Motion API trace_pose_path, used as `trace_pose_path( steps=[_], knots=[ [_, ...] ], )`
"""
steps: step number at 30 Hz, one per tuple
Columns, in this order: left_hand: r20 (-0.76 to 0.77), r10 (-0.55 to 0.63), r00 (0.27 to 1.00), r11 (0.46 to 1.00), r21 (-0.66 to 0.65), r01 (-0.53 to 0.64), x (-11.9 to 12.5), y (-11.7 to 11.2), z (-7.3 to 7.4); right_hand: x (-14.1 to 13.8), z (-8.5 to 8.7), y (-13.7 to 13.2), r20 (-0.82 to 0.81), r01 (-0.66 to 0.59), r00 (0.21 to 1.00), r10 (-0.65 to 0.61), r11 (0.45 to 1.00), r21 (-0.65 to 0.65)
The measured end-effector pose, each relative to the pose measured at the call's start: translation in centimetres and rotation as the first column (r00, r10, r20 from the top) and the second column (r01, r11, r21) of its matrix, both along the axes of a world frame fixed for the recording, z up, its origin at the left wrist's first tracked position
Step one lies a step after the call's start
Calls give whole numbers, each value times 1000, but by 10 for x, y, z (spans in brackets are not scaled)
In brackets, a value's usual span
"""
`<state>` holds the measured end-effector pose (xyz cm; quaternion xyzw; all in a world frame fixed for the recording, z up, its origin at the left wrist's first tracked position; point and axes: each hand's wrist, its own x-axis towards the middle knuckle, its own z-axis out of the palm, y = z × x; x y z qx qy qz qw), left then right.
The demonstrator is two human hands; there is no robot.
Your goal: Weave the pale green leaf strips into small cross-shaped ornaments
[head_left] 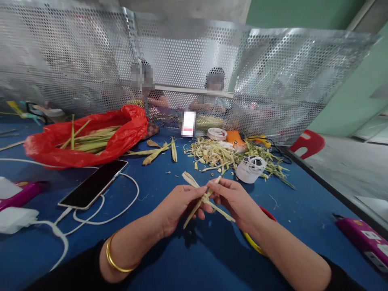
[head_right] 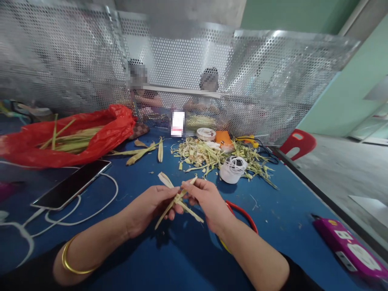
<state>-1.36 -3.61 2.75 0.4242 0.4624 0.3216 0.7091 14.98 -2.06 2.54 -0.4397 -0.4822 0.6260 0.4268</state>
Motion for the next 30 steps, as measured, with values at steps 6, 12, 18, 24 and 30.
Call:
trace_pose_path(
  steps=[6, 12, 18, 24, 30],
  knots=[
    [-73, -42, 996, 998, 40, 45, 3, -4, 6, -3, 0, -4, 10, 71, 997, -72, 995, 71],
    [-52, -76, 996, 995, 58, 79, 3, -6, 8, -5, 2, -5, 22, 132, 991, -134, 987, 87],
    [-42, -79, 996, 974, 209, 86, 4, -6, 4, -3, 0, -1, 76, 67, 994, -75, 992, 104],
    [-161, -9, 987, 975, 218, 44, 7, -6, 3, -2, 3, 0, 94, 117, 987, -132, 982, 150],
    [-102, 14, 995, 978, 206, 8, 6, -4, 2, 0, 5, 0, 51, 21, 998, -28, 993, 119]
  ],
)
